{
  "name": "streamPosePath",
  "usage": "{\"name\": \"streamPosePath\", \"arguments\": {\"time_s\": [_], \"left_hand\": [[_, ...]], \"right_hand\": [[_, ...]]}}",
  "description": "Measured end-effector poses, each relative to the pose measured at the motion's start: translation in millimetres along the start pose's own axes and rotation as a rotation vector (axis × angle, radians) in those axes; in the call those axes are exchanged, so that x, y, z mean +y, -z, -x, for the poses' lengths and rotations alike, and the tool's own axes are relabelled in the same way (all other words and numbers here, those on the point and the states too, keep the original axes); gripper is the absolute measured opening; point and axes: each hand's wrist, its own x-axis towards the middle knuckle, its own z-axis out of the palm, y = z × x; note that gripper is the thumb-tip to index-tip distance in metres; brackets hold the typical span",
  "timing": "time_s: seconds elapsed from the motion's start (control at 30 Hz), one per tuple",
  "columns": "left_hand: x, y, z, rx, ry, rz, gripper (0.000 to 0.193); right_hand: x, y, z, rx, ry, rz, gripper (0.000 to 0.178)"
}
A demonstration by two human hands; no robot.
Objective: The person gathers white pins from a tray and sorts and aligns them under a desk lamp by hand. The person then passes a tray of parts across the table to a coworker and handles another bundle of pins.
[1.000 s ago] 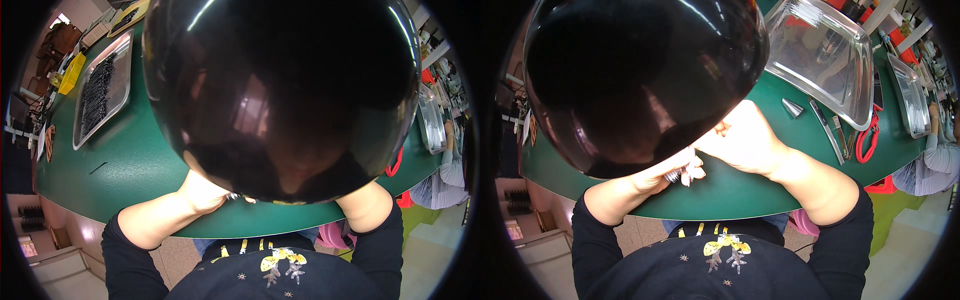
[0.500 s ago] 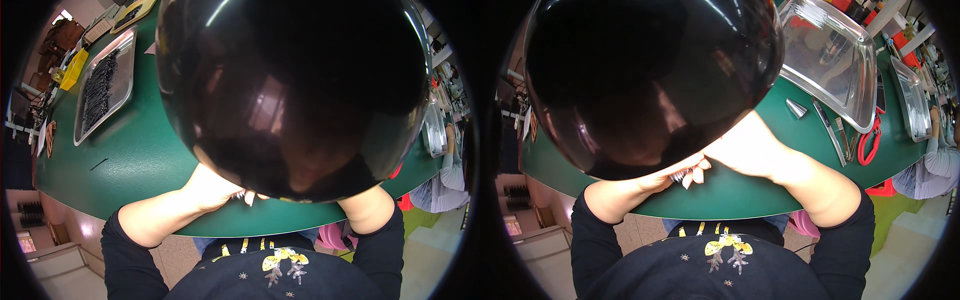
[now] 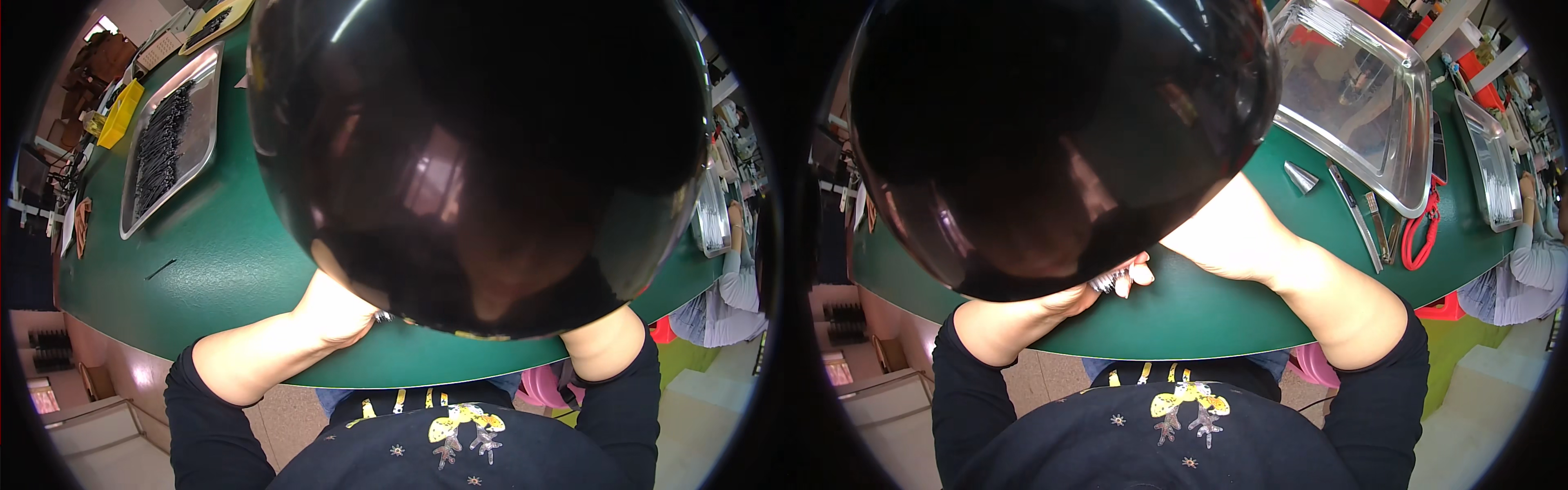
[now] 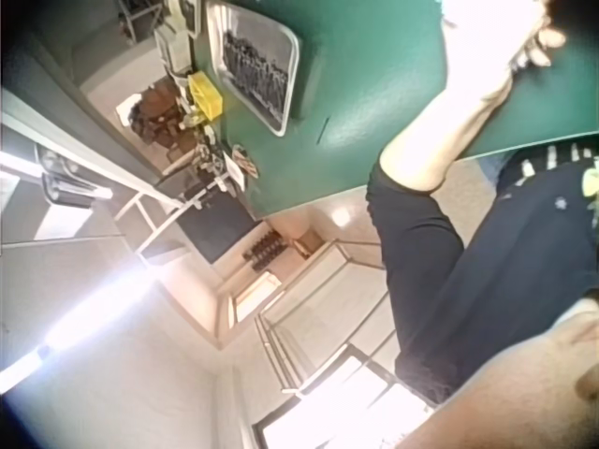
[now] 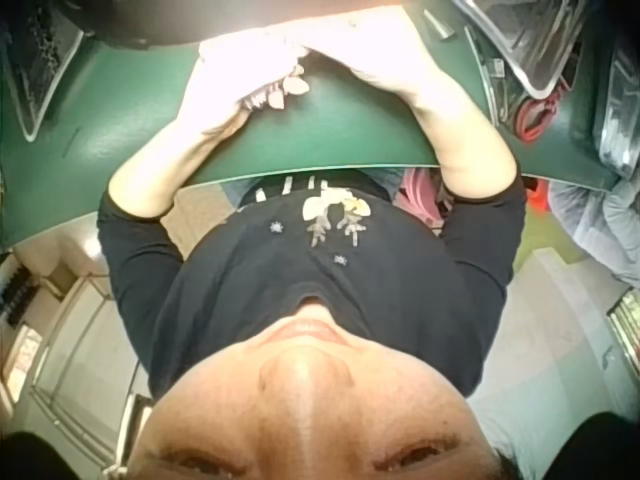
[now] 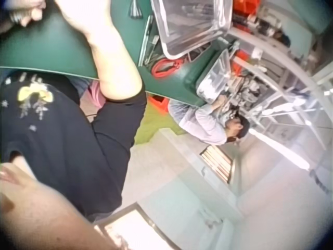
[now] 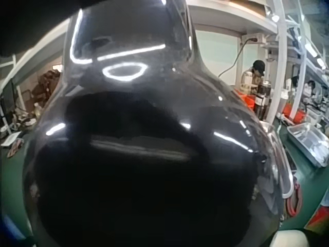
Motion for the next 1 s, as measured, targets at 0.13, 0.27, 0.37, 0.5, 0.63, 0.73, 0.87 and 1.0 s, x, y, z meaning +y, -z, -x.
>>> {"name": "streamPosePath", "arguments": {"time_s": [0.13, 0.27, 0.37, 0.5, 0.63, 0.73, 0.87, 1.0], "left_hand": [[-10, 10, 4, 0.028, -0.019, 0.086, 0.025], [-26, 22, 9, 0.050, 0.044, 0.263, 0.052], [-31, 26, 9, 0.032, 0.012, 0.316, 0.055], [-9, 12, 1, -0.018, 0.099, 0.143, 0.037], [-9, 2, 3, 0.178, 0.099, 0.377, 0.021], [-1, 4, 3, -0.042, 0.145, 0.029, 0.022], [0, -1, 4, 0.032, 0.270, 0.134, 0.023], [-8, 7, 8, 0.051, 0.220, 0.178, 0.023]], "right_hand": [[-32, -16, -12, 0.034, -0.031, -0.024, 0.025], [-9, -3, -7, 0.011, 0.053, 0.085, 0.032], [-15, 2, -7, -0.125, 0.071, 0.054, 0.037], [5, 3, -3, 0.008, 0.147, 0.013, 0.039], [-33, -11, -9, -0.010, 0.262, 0.500, 0.015], [-22, -4, -12, 0.040, 0.334, 0.611, 0.007], [-18, -1, -10, 0.086, 0.298, 0.575, 0.011], [-19, -5, -18, 0.049, 0.324, 0.639, 0.012]]}}
